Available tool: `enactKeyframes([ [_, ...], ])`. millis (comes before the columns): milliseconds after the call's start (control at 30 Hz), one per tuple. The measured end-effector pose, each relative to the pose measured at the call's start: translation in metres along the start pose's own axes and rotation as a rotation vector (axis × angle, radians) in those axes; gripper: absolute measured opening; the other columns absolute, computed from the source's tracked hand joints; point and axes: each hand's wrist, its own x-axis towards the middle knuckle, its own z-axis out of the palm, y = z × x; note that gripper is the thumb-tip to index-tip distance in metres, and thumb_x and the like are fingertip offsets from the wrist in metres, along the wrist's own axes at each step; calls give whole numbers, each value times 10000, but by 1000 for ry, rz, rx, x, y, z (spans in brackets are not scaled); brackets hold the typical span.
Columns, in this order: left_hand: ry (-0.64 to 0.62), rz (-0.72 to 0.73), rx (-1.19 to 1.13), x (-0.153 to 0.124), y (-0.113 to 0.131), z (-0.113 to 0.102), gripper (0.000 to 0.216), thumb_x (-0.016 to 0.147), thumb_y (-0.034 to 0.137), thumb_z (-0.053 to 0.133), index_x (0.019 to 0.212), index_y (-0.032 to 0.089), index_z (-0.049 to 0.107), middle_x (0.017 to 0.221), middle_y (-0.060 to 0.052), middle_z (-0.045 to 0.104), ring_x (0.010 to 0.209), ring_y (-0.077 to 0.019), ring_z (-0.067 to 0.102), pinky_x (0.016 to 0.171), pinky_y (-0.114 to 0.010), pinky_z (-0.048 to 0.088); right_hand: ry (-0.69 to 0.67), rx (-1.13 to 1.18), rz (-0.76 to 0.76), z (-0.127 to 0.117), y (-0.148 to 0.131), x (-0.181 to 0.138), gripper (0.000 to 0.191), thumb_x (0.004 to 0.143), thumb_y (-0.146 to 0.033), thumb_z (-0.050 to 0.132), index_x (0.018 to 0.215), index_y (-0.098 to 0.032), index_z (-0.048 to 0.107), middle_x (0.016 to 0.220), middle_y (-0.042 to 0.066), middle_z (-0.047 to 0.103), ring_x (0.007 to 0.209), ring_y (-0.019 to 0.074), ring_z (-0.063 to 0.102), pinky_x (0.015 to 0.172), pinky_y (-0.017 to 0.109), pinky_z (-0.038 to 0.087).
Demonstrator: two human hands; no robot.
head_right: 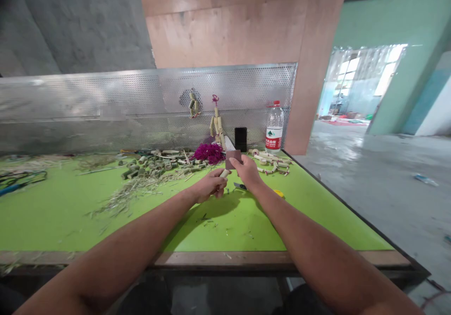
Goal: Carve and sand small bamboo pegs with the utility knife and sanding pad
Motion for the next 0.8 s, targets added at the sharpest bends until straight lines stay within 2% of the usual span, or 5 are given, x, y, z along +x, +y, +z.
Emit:
enactKeyframes([
  [167, -14, 8, -34, 2, 0, -2, 332, 744, 136, 567, 1050, 200, 454, 637, 70, 449, 457, -65, 444, 458, -201, 434, -176, 6, -35, -1, 1, -7, 336, 784, -500, 644, 815, -167, 610, 524, -39, 507, 498, 127, 465, 492, 253, 369],
  [267, -73, 36, -44, -1, 3, -4, 301, 795, 233, 600, 1050, 204, 443, 658, 69, 417, 515, -65, 432, 492, -203, 469, -164, -6, -108, 2, 2, -9, 327, 762, -478, 670, 827, -161, 622, 535, -42, 501, 504, 118, 445, 487, 247, 346],
  [433, -47, 197, 241, 0, -1, -8, 394, 869, 531, 556, 999, 179, 436, 640, 56, 443, 530, -79, 455, 499, -225, 492, -260, 100, -69, 4, 2, -11, 331, 748, -476, 682, 827, -164, 608, 490, -60, 473, 456, 104, 415, 456, 239, 319],
  [633, -125, 347, 363, 2, -2, -11, 438, 901, 581, 475, 1049, 169, 464, 624, 69, 360, 484, -69, 362, 440, -191, 407, -366, 93, -37, -7, 1, -12, 353, 789, -521, 653, 753, -177, 582, 463, -54, 489, 427, 94, 411, 451, 234, 314],
  [800, -54, 448, 479, 0, 7, -11, 491, 906, 572, 468, 1144, 148, 535, 906, -64, 609, 782, -157, 579, 712, -266, 506, -415, 93, -53, -14, -6, -15, 442, 835, -551, 604, 596, -192, 511, 455, -34, 490, 448, 97, 417, 489, 246, 332],
])
